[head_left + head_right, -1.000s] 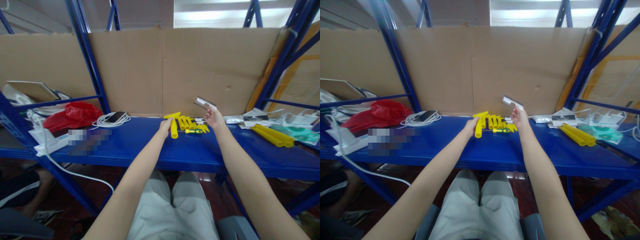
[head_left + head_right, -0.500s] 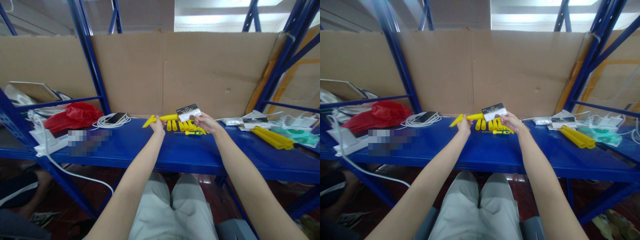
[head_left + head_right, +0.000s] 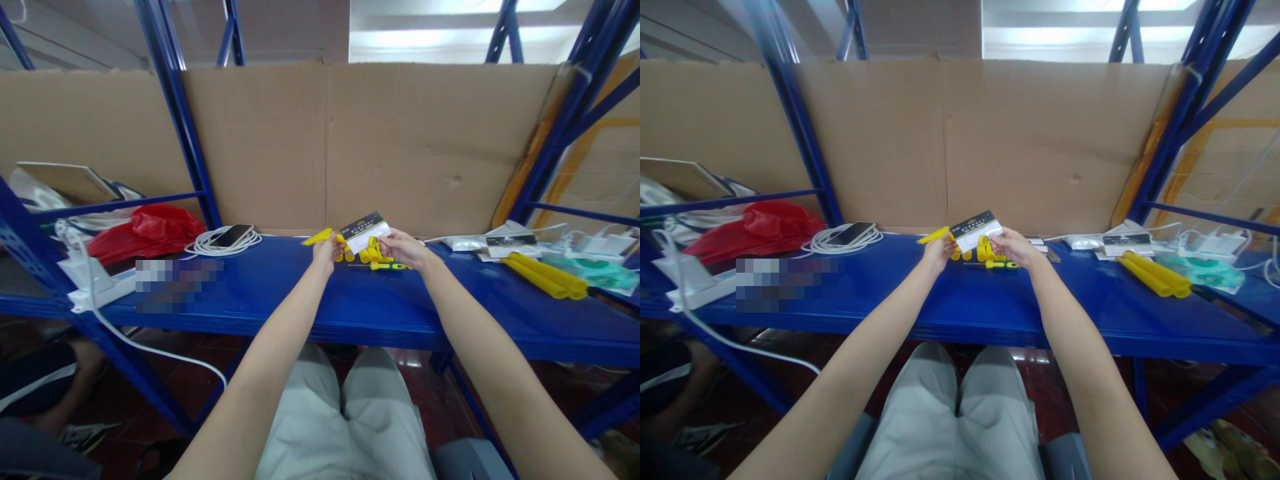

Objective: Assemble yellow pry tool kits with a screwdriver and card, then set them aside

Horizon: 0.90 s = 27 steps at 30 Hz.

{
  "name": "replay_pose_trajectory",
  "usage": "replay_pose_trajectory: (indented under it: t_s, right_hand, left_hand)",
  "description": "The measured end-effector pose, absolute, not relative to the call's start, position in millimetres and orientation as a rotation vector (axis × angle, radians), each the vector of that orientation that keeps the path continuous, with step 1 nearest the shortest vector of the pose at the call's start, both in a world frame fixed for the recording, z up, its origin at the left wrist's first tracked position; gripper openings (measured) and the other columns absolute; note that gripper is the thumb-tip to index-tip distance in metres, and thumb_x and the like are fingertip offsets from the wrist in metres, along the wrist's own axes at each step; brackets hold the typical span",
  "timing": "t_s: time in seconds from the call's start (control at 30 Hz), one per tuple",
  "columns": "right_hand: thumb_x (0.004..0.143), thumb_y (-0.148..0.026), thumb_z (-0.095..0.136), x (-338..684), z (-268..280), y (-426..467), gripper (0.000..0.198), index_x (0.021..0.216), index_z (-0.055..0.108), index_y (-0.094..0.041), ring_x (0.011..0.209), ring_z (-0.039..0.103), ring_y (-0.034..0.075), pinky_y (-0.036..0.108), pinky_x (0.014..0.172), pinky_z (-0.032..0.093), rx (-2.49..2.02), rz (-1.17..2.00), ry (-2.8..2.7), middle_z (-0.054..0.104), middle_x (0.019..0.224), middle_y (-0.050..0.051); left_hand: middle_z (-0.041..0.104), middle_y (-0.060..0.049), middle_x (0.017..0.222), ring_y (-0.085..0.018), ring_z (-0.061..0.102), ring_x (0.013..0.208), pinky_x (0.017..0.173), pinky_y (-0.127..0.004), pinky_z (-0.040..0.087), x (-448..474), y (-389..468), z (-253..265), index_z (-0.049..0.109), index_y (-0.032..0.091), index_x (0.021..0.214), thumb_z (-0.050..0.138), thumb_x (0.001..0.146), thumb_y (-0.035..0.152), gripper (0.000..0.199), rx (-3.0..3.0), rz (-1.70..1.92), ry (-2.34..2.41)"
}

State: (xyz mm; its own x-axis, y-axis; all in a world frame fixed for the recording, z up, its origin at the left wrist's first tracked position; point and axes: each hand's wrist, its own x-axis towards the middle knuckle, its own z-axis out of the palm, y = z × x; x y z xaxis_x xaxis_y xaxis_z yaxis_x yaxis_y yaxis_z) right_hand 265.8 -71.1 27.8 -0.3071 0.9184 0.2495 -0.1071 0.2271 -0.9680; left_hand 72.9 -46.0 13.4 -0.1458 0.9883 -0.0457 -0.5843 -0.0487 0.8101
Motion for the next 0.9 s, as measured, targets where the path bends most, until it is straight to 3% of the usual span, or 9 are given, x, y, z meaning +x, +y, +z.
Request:
replay_pose_trajectory:
  t_s: [0.3, 0.4, 0.53, 0.67, 0.9]
  right_hand:
    - [0.073, -0.023, 0.077, 265, 25, -66, 0.019, 0.081, 0.061, -0.021, 0.058, 0.053, 0.009, 0.023, 0.059, 0.045, -0.758, 1.306, -1.472, 0.06, 0.064, -0.004]
    - [0.073, -0.019, 0.075, 260, 23, -67, 0.018, 0.088, 0.065, -0.02, 0.064, 0.061, 0.012, 0.025, 0.062, 0.049, -0.818, 1.338, -1.47, 0.069, 0.077, 0.0]
    - [0.074, -0.015, 0.073, 252, 21, -68, 0.017, 0.09, 0.068, -0.018, 0.079, 0.067, 0.014, 0.028, 0.078, 0.053, -0.834, 1.365, -1.447, 0.074, 0.093, 0.005]
    - [0.076, -0.013, 0.073, 250, 18, -67, 0.015, 0.089, 0.069, -0.018, 0.079, 0.069, 0.014, 0.03, 0.083, 0.054, -0.859, 1.334, -1.41, 0.075, 0.089, 0.004]
    - [0.079, -0.01, 0.069, 247, 18, -70, 0.008, 0.083, 0.069, -0.018, 0.069, 0.067, 0.012, 0.029, 0.079, 0.054, -0.937, 1.28, -1.385, 0.074, 0.08, 0.003]
  left_hand:
    - [0.057, 0.002, 0.052, -0.008, 0.053, 0.041, 0.044, -0.017, 0.038, 71, -42, 11, 0.057, 0.017, 0.073, 0.062, 0.082, 0.021, 0.011, 0.678, 1.441, 0.844]
    - [0.061, 0.0, 0.055, -0.011, 0.057, 0.046, 0.05, -0.02, 0.043, 74, -43, 10, 0.058, 0.017, 0.069, 0.061, 0.081, 0.021, 0.013, 0.733, 1.394, 0.832]
    - [0.066, -0.003, 0.058, -0.014, 0.062, 0.054, 0.056, -0.024, 0.046, 77, -49, 11, 0.063, 0.017, 0.069, 0.061, 0.08, 0.02, 0.012, 0.822, 1.33, 0.879]
    - [0.064, -0.001, 0.053, -0.011, 0.056, 0.048, 0.055, -0.024, 0.042, 78, -54, 14, 0.063, 0.017, 0.064, 0.065, 0.076, 0.017, 0.012, 0.852, 1.361, 0.944]
    - [0.067, -0.003, 0.06, -0.015, 0.06, 0.056, 0.061, -0.026, 0.043, 80, -55, 13, 0.066, 0.017, 0.064, 0.073, 0.068, 0.015, 0.008, 0.93, 1.421, 0.955]
